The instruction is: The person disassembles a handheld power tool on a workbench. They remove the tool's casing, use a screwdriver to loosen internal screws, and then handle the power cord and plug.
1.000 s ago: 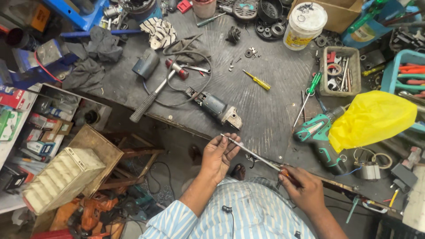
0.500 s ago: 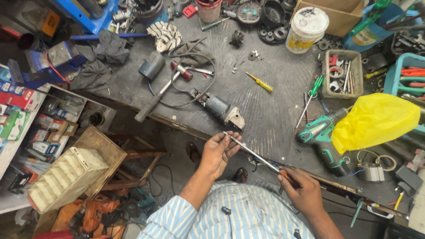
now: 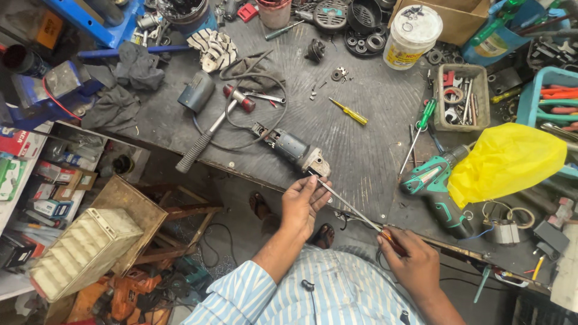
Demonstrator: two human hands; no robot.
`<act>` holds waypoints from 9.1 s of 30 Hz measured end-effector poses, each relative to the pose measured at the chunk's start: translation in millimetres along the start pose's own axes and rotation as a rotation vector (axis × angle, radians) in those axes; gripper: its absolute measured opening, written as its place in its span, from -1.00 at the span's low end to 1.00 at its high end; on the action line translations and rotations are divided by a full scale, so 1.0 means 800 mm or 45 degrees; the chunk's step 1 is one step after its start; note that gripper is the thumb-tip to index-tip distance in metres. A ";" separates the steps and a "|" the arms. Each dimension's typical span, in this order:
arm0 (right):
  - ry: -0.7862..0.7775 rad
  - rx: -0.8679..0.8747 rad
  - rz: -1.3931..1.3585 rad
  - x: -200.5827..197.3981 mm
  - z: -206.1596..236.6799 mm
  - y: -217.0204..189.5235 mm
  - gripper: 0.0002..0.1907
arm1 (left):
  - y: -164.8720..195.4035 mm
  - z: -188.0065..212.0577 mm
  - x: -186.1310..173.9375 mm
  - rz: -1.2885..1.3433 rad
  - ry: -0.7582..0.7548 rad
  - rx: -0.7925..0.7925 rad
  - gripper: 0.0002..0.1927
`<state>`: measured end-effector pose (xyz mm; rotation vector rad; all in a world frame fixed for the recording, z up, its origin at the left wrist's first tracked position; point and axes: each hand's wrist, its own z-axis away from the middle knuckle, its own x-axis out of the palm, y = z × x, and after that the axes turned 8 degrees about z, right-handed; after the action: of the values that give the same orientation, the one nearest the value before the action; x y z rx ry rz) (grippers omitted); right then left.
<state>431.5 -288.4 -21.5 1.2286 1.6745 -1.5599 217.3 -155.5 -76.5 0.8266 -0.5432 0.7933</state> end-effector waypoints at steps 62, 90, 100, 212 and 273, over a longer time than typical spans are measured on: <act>-0.187 0.132 -0.070 0.003 -0.077 0.008 -0.66 | 0.145 -0.072 0.044 -2.220 -0.986 1.335 -0.10; -0.403 -0.024 0.041 -0.004 -0.133 0.028 -0.60 | 0.150 -0.069 0.051 -2.170 -0.901 1.217 -0.13; -0.073 -0.380 0.253 -0.007 -0.126 0.030 -0.71 | 0.150 -0.070 0.055 -2.187 -0.902 1.220 -0.14; 0.176 -0.504 -0.046 0.018 -0.074 0.006 -0.69 | 0.161 -0.065 0.052 -2.232 -0.879 1.154 -0.19; -1.041 0.930 -1.323 0.050 -0.083 0.042 -0.71 | 0.161 -0.066 0.042 -2.264 -0.886 1.224 -0.14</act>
<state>456.1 -216.9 -59.4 -0.2717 1.1778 -2.8946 141.6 -44.3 -27.6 1.9786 0.1882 -1.0450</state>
